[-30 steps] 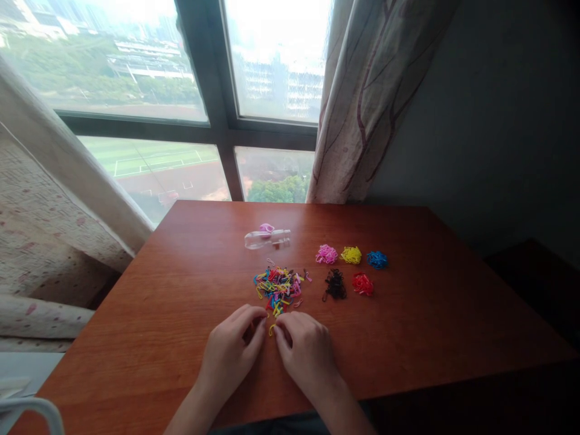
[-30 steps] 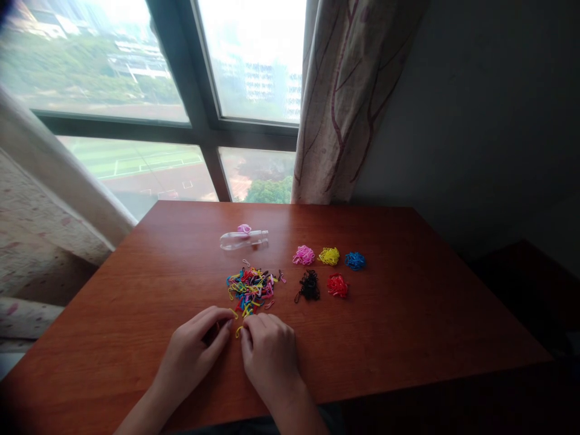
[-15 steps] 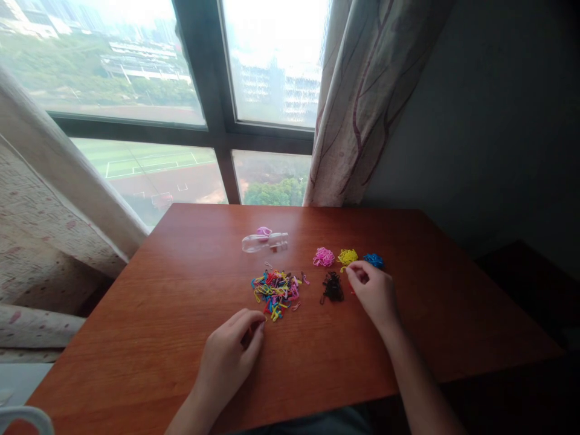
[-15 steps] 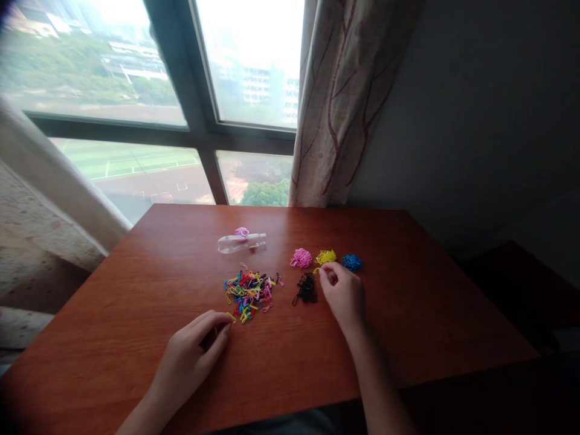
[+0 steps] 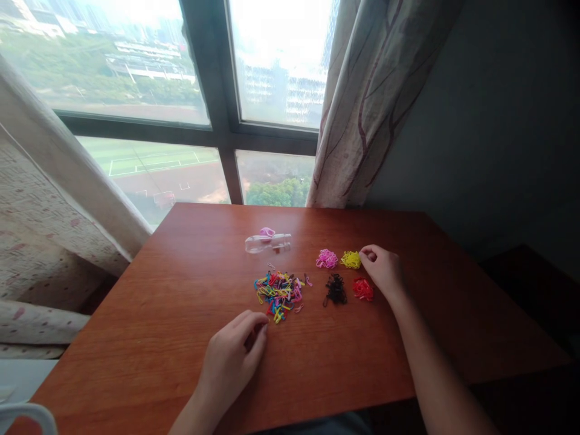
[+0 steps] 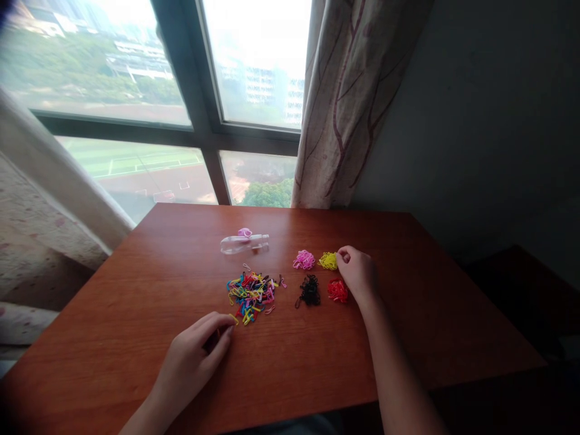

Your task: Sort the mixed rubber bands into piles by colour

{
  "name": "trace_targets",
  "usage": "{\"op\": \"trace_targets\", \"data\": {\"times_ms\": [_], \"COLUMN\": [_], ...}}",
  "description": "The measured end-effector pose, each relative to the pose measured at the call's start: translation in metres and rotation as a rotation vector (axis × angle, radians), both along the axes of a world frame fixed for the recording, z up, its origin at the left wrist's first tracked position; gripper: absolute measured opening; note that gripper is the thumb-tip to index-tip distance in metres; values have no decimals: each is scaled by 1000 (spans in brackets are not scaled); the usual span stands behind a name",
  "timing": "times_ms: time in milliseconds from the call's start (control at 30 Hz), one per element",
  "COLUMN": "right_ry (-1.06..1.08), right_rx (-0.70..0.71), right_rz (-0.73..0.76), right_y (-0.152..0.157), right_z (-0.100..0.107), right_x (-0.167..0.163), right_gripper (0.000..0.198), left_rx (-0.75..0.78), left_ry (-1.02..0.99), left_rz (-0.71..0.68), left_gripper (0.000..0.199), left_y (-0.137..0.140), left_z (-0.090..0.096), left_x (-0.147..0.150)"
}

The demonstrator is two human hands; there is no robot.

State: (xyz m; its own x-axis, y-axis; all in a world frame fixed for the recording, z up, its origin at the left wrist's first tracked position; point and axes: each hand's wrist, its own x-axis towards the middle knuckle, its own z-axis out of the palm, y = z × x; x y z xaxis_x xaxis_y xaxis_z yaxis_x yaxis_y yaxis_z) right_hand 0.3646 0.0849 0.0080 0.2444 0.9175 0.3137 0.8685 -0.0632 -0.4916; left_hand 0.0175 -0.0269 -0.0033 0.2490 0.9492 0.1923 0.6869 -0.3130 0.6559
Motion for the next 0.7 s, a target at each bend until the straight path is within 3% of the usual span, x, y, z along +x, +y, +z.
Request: {"op": "trace_targets", "data": {"times_ms": [200,400,533,700], "right_ry": [50,258,334,345], "right_rx": [53,82,19,-30], "right_rz": [-3,160,293,357], "right_y": [-24,-72,-98,-111], "right_z": [10,11,1,-22], "right_x": [-13,-63,-98,-119], "right_gripper": [24,23,19,15], "left_rx": [-18,-10,-12,-10], "left_ry": [10,21,24,34], "left_rz": [2,1,1,10], "left_gripper": [14,14,14,14], "left_y": [0,-1,-1,-1], "left_z": [0,0,0,0], "left_x": [0,1,1,1]}}
